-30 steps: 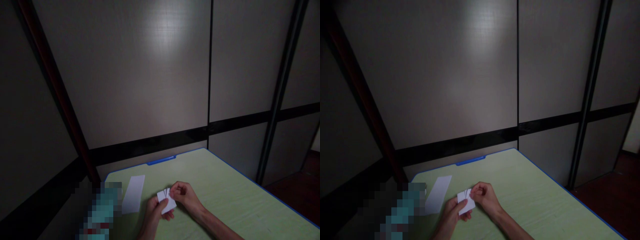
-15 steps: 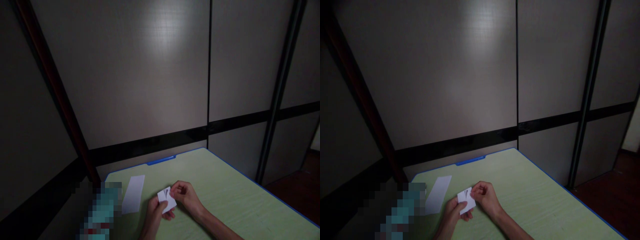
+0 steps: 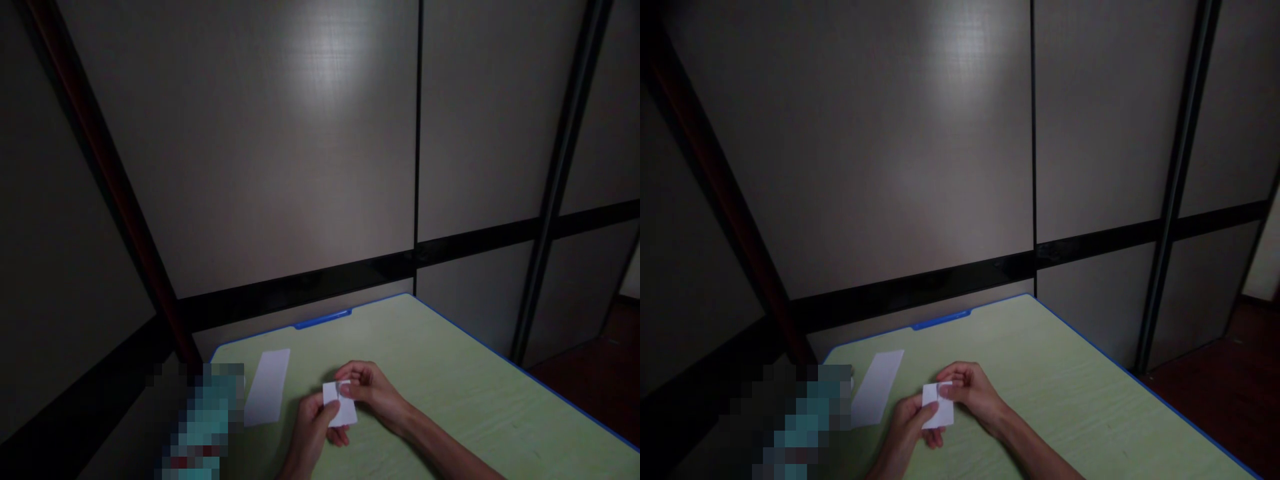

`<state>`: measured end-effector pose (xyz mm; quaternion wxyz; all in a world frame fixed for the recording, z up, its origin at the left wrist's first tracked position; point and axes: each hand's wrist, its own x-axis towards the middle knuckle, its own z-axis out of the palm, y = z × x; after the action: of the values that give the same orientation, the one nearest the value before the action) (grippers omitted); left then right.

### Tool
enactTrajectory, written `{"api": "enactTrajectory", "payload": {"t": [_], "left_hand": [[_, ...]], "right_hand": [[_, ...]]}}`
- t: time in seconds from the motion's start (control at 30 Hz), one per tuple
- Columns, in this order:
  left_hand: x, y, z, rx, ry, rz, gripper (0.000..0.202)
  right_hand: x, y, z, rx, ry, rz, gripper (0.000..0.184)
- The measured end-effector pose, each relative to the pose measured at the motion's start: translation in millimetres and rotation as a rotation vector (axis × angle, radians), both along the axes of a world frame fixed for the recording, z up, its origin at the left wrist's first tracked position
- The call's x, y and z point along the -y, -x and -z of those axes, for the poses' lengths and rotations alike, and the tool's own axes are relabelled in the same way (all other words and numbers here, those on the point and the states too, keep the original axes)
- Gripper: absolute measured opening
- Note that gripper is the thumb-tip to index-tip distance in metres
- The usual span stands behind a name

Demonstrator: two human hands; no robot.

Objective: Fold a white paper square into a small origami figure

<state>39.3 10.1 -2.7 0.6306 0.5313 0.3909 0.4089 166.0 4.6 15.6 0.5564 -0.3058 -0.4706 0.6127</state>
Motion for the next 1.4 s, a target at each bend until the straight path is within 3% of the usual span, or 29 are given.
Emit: {"api": "enactTrajectory", "payload": {"t": [0.9,1.23,1.4], "left_hand": [[6.9,-6.3,-7.5,-0.122,-0.153,-0.089,0.034],[9.0,-4.5,-8.5,-0.099,-0.209,-0.078,0.038],[7.7,-4.8,-11.8,-0.113,-0.161,-0.103,0.035]], "right_hand": [[1.8,9.5,2.6,0.097,0.019,0.274,0.016],[0.7,7.0,4.8,0.059,0.051,0.088,0.017],[1.1,8.0,5.3,0.057,0.052,0.086,0.019]]}}
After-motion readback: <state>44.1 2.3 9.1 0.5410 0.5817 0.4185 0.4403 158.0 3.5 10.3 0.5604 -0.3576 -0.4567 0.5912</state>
